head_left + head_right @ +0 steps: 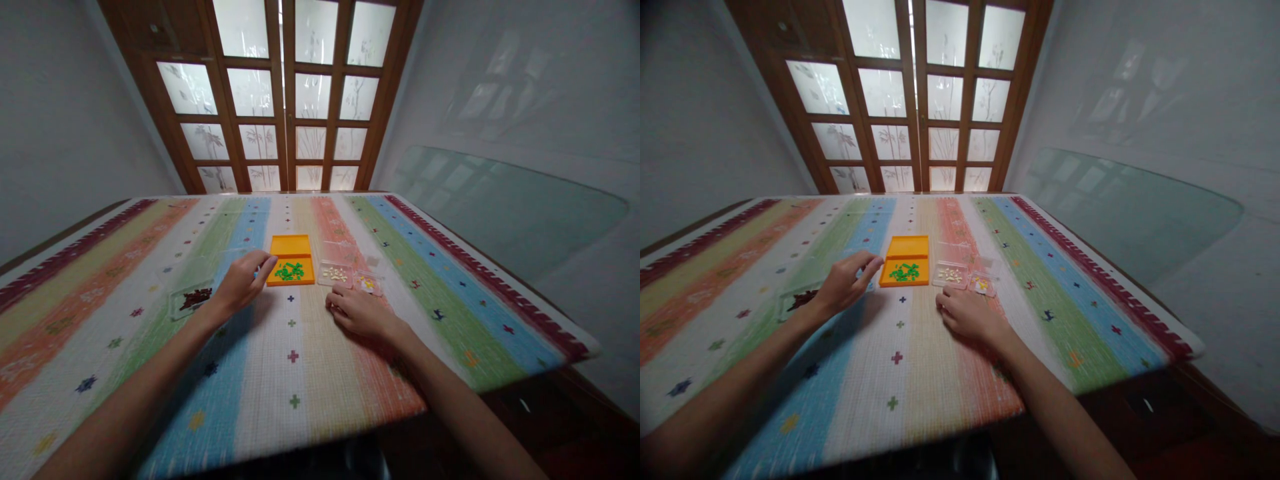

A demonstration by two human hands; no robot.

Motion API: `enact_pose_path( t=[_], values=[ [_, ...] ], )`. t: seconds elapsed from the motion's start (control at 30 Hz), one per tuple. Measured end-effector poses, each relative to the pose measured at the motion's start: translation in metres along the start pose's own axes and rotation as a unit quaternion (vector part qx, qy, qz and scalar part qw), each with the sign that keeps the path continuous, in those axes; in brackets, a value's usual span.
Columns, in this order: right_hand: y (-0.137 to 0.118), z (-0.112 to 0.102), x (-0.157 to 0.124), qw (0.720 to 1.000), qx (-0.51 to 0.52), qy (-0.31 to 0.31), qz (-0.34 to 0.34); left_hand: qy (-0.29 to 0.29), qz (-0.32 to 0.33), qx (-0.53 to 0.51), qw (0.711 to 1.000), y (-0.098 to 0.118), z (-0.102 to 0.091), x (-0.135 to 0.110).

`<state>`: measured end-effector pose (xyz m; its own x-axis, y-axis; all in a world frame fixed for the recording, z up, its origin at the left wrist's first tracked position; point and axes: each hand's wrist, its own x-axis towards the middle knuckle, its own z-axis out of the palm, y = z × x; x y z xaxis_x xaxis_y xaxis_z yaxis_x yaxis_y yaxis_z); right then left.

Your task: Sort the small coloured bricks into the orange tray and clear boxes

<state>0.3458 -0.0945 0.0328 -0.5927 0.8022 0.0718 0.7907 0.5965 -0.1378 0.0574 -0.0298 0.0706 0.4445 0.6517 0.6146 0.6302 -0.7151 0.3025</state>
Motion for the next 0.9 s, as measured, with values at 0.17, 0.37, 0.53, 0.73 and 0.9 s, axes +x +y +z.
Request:
enact_pose_path(
  t=[0.17, 0.37, 0.53, 0.73, 0.9],
  values=[
    [-0.002, 0.001, 0.000, 1.000, 0.001, 0.013, 0.004, -0.004, 0.091, 0.036, 0.995, 0.017, -0.003, -0.035],
    [-0.004, -0.003, 0.001, 1.000, 0.009, -0.003, 0.010, 0.010, 0.114, 0.020, 0.993, 0.021, 0.009, -0.074],
    [-0.003, -0.002, 0.001, 1.000, 0.015, -0.004, 0.006, -0.008, 0.093, -0.023, 0.995, 0.024, 0.017, -0.084],
    [-0.005, -0.003, 0.002, 1.000, 0.019, -0.011, 0.015, -0.025, 0.096, -0.040, 0.994, 0.024, 0.016, -0.083],
    [-0.008, -0.005, 0.002, 0.999, 0.024, -0.010, 0.029, -0.026, 0.105, -0.019, 0.994, 0.021, 0.011, -0.080]
  ],
)
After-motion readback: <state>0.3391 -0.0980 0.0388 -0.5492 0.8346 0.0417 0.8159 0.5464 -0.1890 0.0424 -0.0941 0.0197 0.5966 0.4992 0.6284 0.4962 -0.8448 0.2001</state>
